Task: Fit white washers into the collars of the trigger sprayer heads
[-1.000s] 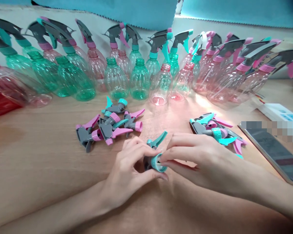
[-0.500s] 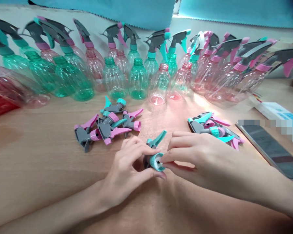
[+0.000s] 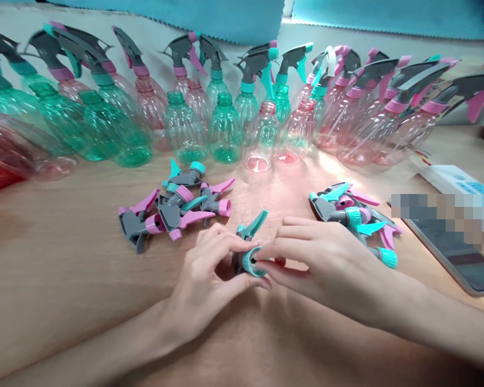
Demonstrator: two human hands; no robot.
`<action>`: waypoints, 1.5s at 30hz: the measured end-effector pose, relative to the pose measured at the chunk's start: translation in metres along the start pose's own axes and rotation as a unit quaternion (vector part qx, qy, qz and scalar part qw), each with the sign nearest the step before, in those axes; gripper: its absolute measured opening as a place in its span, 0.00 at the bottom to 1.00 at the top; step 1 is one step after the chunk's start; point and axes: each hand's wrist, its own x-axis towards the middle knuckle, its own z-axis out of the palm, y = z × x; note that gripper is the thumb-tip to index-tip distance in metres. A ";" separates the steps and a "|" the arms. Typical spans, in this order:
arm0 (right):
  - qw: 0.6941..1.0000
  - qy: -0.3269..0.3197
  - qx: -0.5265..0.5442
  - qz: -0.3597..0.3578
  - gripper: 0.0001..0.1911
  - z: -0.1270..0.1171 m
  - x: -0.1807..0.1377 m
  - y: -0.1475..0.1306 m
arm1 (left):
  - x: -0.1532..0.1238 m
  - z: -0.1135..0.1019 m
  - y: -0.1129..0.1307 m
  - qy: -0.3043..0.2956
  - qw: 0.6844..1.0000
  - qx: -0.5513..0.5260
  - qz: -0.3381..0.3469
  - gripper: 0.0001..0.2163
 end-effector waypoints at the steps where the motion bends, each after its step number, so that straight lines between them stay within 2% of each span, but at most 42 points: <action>1: 1.000 -0.014 0.006 0.012 0.07 -0.003 0.001 0.000 | 0.000 0.000 0.000 -0.002 1.000 0.001 -0.001 0.10; 4: 0.997 -0.074 0.011 0.028 0.09 -0.013 0.002 0.001 | 0.000 0.001 0.000 -0.002 1.000 -0.004 0.000 0.12; 6: 0.997 -0.080 -0.001 0.022 0.10 -0.018 0.001 0.001 | 0.000 0.001 0.000 -0.003 1.000 -0.007 0.003 0.12; 9: 0.998 -0.055 -0.025 -0.002 0.06 -0.017 -0.001 0.002 | 0.000 0.001 0.000 -0.003 1.000 -0.010 0.010 0.12; 11: 0.999 -0.036 -0.029 -0.012 0.07 -0.011 -0.002 0.004 | 0.000 0.000 0.000 0.003 1.000 -0.011 0.015 0.12; 15: 1.000 0.021 0.005 -0.012 0.08 0.004 -0.003 0.008 | -0.001 -0.001 -0.001 0.012 1.000 -0.004 0.023 0.13; 19: 0.996 0.063 0.054 -0.026 0.07 0.011 -0.001 0.008 | -0.002 -0.001 -0.004 0.019 1.000 -0.018 -0.001 0.13; 23: 0.996 0.025 0.076 -0.036 0.07 0.003 0.001 0.006 | -0.002 0.001 -0.005 0.017 0.999 -0.032 -0.004 0.13; 30: 0.999 -0.020 0.029 -0.007 0.06 -0.012 -0.001 0.006 | -0.001 -0.002 -0.001 0.015 0.999 -0.010 0.042 0.14; 36: 0.993 -0.059 0.092 0.033 0.07 -0.010 0.001 0.006 | -0.003 -0.003 -0.001 0.016 0.997 0.013 0.078 0.15; 42: 0.997 -0.065 0.036 -0.004 0.08 -0.025 -0.001 0.003 | 0.001 -0.002 0.003 0.040 0.993 0.034 0.106 0.14; 45: 0.998 -0.055 0.020 -0.023 0.07 -0.026 -0.001 0.001 | 0.001 -0.003 0.005 0.051 0.990 0.047 0.123 0.14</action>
